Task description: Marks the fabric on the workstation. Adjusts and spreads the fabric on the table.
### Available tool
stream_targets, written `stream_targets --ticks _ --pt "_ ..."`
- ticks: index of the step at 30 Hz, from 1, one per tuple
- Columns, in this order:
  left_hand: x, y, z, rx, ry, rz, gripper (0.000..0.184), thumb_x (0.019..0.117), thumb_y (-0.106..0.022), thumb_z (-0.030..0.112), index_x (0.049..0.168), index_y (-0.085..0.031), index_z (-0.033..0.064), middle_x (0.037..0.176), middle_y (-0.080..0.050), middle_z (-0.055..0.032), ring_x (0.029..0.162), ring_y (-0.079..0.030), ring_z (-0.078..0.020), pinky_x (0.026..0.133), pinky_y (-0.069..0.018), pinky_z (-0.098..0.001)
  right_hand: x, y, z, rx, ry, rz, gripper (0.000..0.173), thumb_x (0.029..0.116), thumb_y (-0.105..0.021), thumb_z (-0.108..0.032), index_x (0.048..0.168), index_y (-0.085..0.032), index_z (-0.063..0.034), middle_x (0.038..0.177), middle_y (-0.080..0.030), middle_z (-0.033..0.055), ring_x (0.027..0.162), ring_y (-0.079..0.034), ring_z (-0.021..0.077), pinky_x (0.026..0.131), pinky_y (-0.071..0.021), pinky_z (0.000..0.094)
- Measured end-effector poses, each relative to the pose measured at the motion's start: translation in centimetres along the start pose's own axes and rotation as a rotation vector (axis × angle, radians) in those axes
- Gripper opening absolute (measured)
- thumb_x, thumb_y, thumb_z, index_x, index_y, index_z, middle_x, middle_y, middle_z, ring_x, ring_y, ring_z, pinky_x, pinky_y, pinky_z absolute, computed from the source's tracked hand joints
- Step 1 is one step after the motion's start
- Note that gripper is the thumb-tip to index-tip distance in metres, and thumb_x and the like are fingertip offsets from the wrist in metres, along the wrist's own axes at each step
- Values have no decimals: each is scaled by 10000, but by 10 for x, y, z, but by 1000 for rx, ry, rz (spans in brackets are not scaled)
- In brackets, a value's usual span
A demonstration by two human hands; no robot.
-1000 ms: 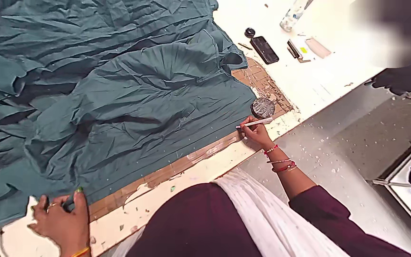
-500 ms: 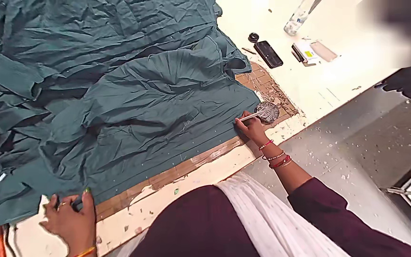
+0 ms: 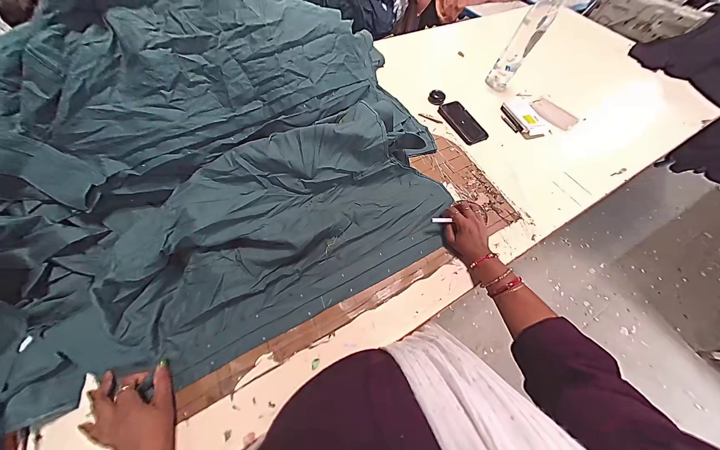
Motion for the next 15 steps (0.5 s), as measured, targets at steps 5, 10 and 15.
stream_targets --ticks 5,10,15 --pt "1 1 -1 -24 -17 3 496 1015 -544 279 1170 -615 -186 1509 -371 -424 1451 -268 -611 1183 -98 -721 37 1 51 -143 -155 -210 263 1007 -607 -171 1171 -709 8 1256 -606 347 1214 -567 535 963 -460 675" --pt "-6 26 -19 -242 172 250 583 1041 -485 151 1454 -333 -231 1557 -169 -481 1490 -196 -575 1256 -189 -474 54 31 107 -34 -573 -89 554 1044 -554 -346 1309 -585 140 1427 -445 443 1367 -418 588 1129 -312 678" --pt "7 13 -26 -128 311 142 519 988 -596 190 1325 -524 -198 1549 -271 -447 1465 -244 -604 1220 -175 -628 6 -14 26 145 -466 -242 1021 837 -793 -504 1445 -372 200 1473 -355 466 1388 -368 603 1142 -303 673"
Point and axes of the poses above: each hand's wrist, its own x-axis towards the middle knuckle, its own y-axis out of the back of the hand, z = x × y, the point moved 10 cm from there along x, towards the middle knuckle
